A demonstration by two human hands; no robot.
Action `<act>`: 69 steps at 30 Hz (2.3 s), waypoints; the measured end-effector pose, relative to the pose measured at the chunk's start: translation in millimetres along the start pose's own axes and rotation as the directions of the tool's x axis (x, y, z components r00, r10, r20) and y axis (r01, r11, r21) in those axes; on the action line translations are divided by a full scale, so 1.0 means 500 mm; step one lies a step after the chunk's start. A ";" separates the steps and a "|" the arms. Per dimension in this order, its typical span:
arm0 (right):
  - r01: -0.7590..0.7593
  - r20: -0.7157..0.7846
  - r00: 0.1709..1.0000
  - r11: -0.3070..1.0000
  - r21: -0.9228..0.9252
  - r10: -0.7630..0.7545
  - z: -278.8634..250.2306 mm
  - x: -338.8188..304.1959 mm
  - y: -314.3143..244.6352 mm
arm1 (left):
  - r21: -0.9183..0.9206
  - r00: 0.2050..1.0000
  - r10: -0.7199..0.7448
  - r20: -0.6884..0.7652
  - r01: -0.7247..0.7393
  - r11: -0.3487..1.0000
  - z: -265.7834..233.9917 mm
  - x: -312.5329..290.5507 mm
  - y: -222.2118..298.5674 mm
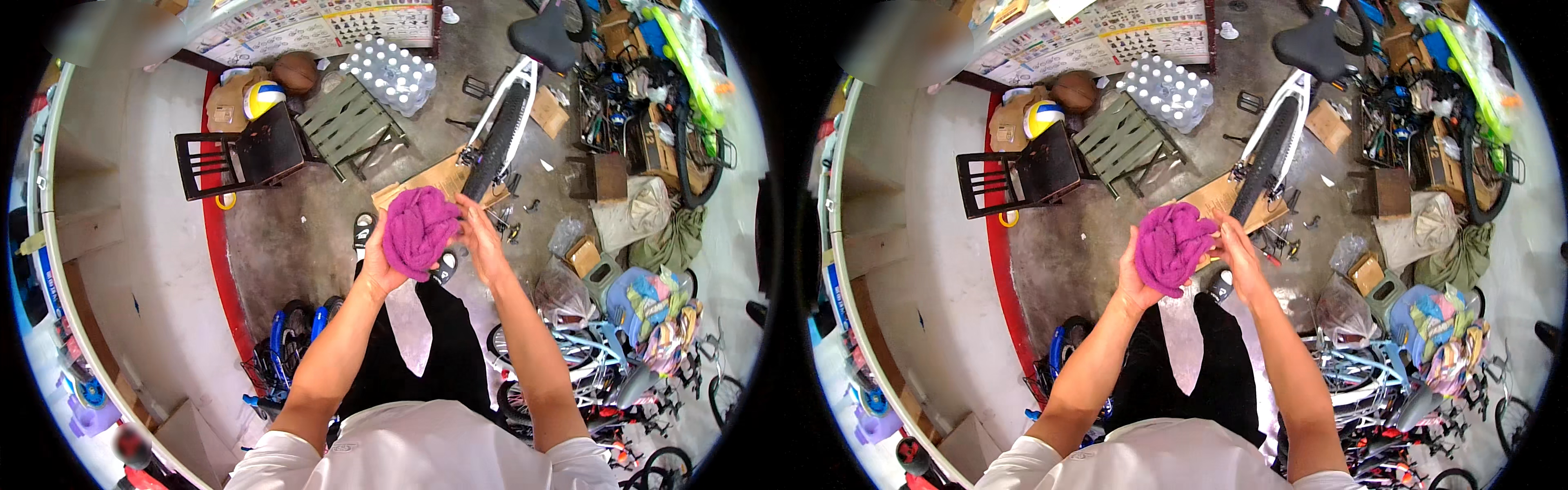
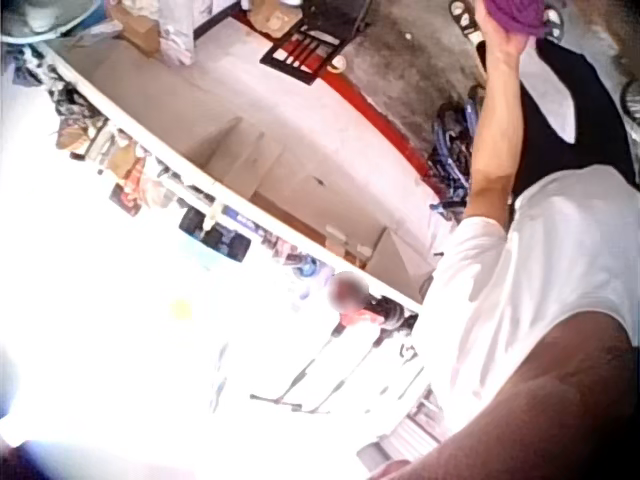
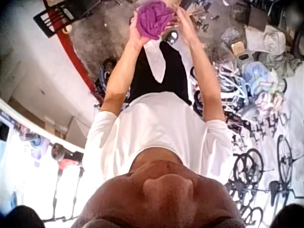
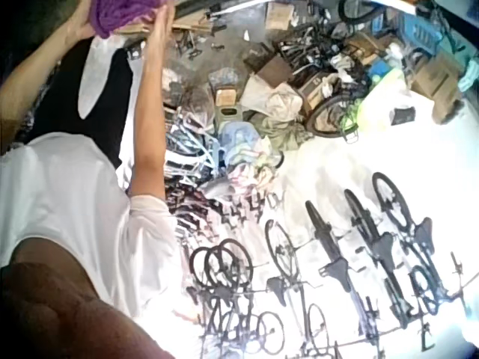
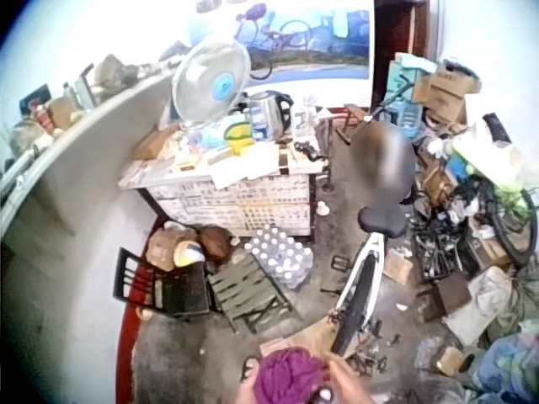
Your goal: The person wipes the bicycle frame and wheels with a cloth, then picks up the bicycle and uses a screwdriver to tighten components on the handlebars.
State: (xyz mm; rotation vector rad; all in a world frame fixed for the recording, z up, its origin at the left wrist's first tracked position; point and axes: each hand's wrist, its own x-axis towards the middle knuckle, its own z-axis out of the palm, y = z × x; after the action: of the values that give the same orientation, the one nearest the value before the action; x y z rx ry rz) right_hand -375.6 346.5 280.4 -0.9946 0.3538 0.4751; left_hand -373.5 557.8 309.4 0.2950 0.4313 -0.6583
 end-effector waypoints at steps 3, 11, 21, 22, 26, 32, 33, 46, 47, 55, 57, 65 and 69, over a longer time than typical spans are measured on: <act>-0.030 -0.041 0.999 0.998 0.051 0.032 0.036 -0.086 -0.021 | 0.116 0.993 0.024 -0.113 -0.011 0.993 0.010 -0.028 -0.061; 0.104 -0.220 0.964 0.971 -0.217 -0.152 0.033 -0.210 0.001 | 0.389 0.903 -0.096 -0.419 0.274 0.880 0.086 -0.068 -0.103; 0.087 -0.457 0.727 0.730 -0.678 -0.512 0.069 -0.415 0.119 | 0.673 0.869 -0.404 -0.285 0.482 0.561 0.131 -0.139 -0.243; -0.007 -0.603 0.677 0.816 -0.578 -0.422 0.067 -0.458 0.120 | 0.692 0.841 -0.469 -0.269 0.508 0.514 0.139 -0.158 -0.274; 0.365 -0.803 0.384 0.874 -0.321 -0.456 -0.012 -0.562 0.214 | 0.733 0.754 -0.570 -0.326 0.582 0.351 0.080 -0.195 -0.320; 0.140 -0.919 -0.120 0.911 -0.389 -0.374 -0.196 -0.820 0.296 | 0.803 0.712 -0.399 -0.578 0.583 -0.124 -0.143 -0.171 -0.251; -0.019 -0.894 -0.219 0.918 -0.397 -0.391 -0.243 -0.873 0.322 | 0.812 0.748 -0.316 -0.584 0.530 -0.245 -0.173 -0.177 -0.232; -0.791 -0.902 0.128 0.505 -0.344 -0.413 -0.504 -1.007 0.426 | 0.628 0.756 0.125 -0.643 0.614 -0.478 -0.312 -0.226 -0.051; -0.789 -0.894 0.151 0.494 -0.367 -0.423 -0.509 -1.009 0.425 | 0.670 0.806 0.079 -0.586 0.537 -0.512 -0.302 -0.215 -0.098; -0.709 -0.834 0.346 0.462 -0.532 -0.429 -0.534 -1.037 0.439 | 0.726 0.940 -0.209 -0.269 0.056 -0.685 -0.102 -0.171 -0.454; -0.692 -0.817 0.398 0.448 -0.566 -0.416 -0.536 -1.049 0.436 | 0.733 0.943 -0.167 -0.288 0.105 -0.672 -0.051 -0.188 -0.478; -0.673 -0.745 0.566 0.324 -0.665 -0.353 -0.559 -1.085 0.405 | 0.725 0.899 0.167 -0.405 0.427 -0.541 -0.103 -0.331 -0.364; -0.690 -0.739 0.616 0.267 -0.673 -0.272 -0.570 -1.098 0.379 | 0.668 0.796 0.299 -0.526 0.605 -0.433 -0.302 -0.428 -0.265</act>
State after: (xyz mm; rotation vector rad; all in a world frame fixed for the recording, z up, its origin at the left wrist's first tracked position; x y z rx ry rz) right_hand -959.2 67.5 271.9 -2.4627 1.1177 0.5224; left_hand -654.2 629.3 262.1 2.4615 0.2906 -1.2189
